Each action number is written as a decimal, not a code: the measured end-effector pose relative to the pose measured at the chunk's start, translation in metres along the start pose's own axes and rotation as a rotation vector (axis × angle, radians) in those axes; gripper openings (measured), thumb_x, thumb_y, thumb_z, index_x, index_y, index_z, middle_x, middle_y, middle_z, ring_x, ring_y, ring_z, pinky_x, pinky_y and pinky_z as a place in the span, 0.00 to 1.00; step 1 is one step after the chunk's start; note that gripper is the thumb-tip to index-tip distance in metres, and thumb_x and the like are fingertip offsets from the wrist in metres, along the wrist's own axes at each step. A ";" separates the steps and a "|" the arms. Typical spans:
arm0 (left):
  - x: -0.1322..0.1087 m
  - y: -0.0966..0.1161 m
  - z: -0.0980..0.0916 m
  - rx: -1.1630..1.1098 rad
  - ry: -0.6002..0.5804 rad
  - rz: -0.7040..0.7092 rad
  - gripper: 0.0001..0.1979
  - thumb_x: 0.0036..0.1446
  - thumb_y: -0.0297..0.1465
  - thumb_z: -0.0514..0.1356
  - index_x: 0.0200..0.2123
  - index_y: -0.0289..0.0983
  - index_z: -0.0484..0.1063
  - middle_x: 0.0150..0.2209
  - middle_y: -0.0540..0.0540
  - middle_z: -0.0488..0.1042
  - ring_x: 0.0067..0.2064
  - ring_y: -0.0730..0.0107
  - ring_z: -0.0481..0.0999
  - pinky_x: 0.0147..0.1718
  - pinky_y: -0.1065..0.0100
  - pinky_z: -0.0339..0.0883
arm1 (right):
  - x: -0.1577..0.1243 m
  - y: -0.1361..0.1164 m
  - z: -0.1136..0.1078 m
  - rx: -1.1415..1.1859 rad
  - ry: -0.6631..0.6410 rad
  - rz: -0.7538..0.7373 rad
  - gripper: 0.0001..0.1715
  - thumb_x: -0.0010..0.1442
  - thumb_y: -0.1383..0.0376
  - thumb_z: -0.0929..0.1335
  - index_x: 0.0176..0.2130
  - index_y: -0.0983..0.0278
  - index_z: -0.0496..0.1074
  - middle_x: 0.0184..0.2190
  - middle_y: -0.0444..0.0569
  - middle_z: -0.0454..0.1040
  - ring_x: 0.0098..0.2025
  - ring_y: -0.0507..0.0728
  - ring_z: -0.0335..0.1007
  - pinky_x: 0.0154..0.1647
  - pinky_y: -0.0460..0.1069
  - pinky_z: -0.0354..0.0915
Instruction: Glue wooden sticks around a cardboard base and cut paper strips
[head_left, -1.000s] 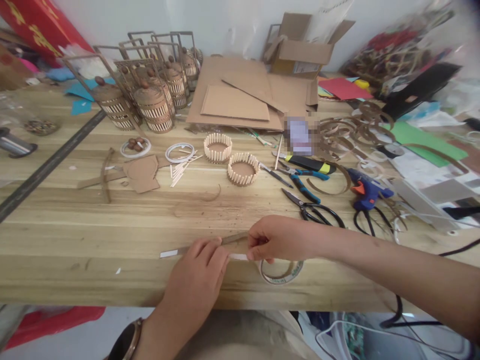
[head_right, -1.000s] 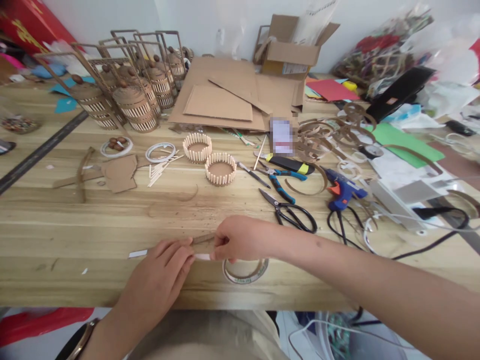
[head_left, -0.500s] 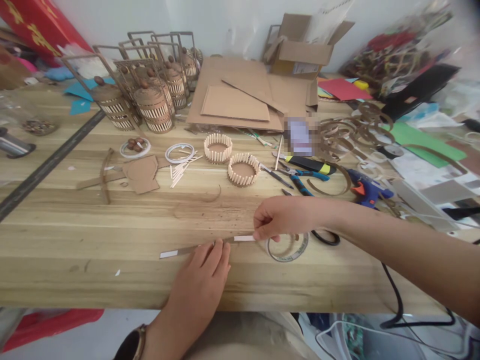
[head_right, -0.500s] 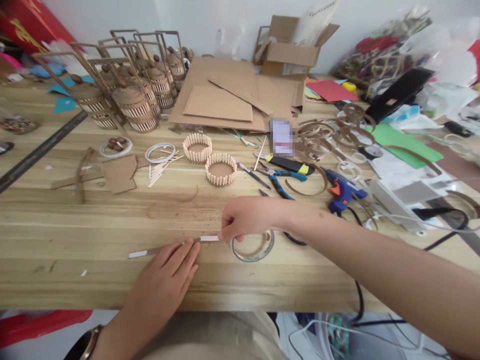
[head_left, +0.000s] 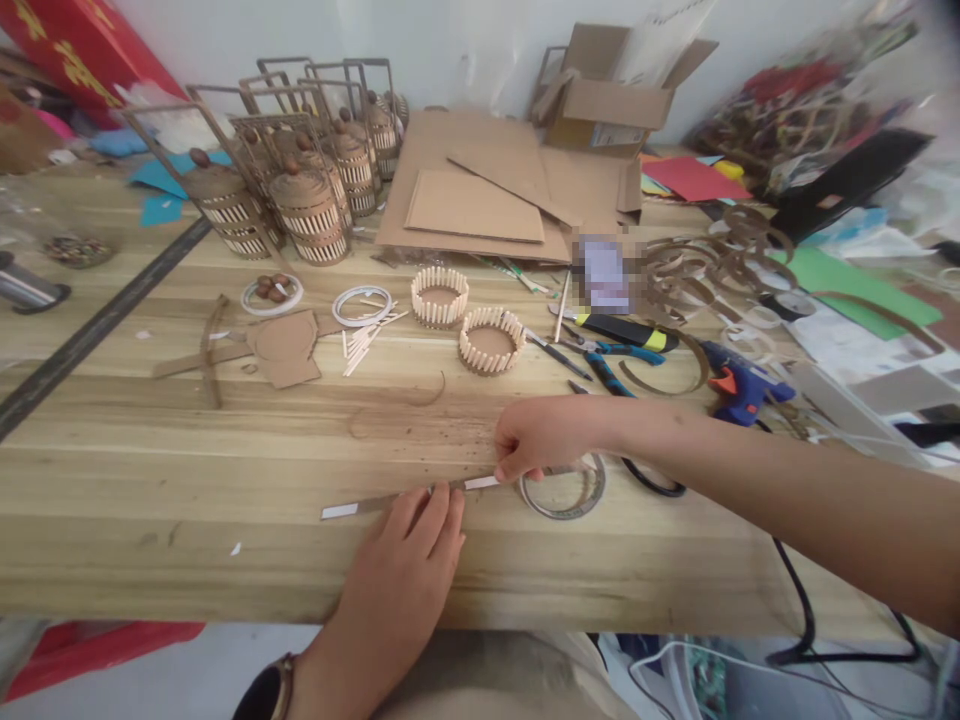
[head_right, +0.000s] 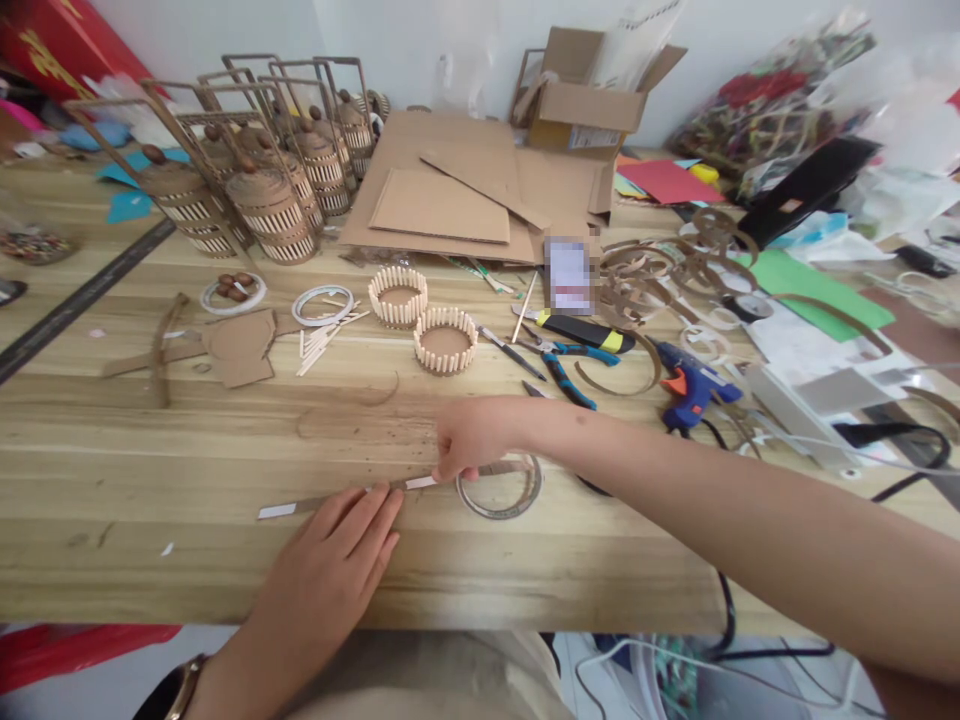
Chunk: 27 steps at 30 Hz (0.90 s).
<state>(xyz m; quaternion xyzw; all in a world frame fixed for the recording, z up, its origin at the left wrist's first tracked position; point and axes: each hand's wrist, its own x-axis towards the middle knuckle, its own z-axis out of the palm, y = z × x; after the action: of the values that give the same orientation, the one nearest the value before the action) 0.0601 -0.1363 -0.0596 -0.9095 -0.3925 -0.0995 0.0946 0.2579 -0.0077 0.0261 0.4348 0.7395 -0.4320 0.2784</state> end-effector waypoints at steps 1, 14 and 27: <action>0.000 0.000 0.000 0.001 0.003 -0.003 0.17 0.67 0.25 0.48 0.53 0.28 0.71 0.49 0.40 0.78 0.47 0.57 0.75 0.46 0.60 0.69 | 0.001 0.000 0.000 -0.003 -0.002 -0.001 0.17 0.58 0.59 0.67 0.24 0.66 0.73 0.20 0.41 0.69 0.23 0.49 0.59 0.27 0.46 0.54; 0.006 0.003 -0.002 -0.030 -0.070 -0.043 0.22 0.64 0.32 0.56 0.59 0.30 0.66 0.45 0.39 0.77 0.45 0.55 0.74 0.45 0.57 0.70 | 0.006 -0.002 0.000 -0.023 0.000 -0.018 0.14 0.55 0.61 0.67 0.22 0.65 0.73 0.19 0.41 0.70 0.23 0.50 0.61 0.28 0.46 0.57; 0.011 0.006 -0.005 -0.029 -0.116 -0.087 0.26 0.57 0.35 0.65 0.56 0.31 0.69 0.44 0.38 0.75 0.43 0.54 0.74 0.42 0.56 0.72 | 0.007 -0.017 0.010 -0.213 0.181 0.101 0.12 0.50 0.62 0.68 0.28 0.67 0.79 0.23 0.51 0.76 0.26 0.56 0.68 0.24 0.48 0.55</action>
<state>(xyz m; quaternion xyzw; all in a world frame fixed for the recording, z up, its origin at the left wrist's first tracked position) 0.0715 -0.1341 -0.0528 -0.8970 -0.4351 -0.0564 0.0538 0.2402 -0.0177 0.0227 0.4768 0.7803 -0.2955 0.2766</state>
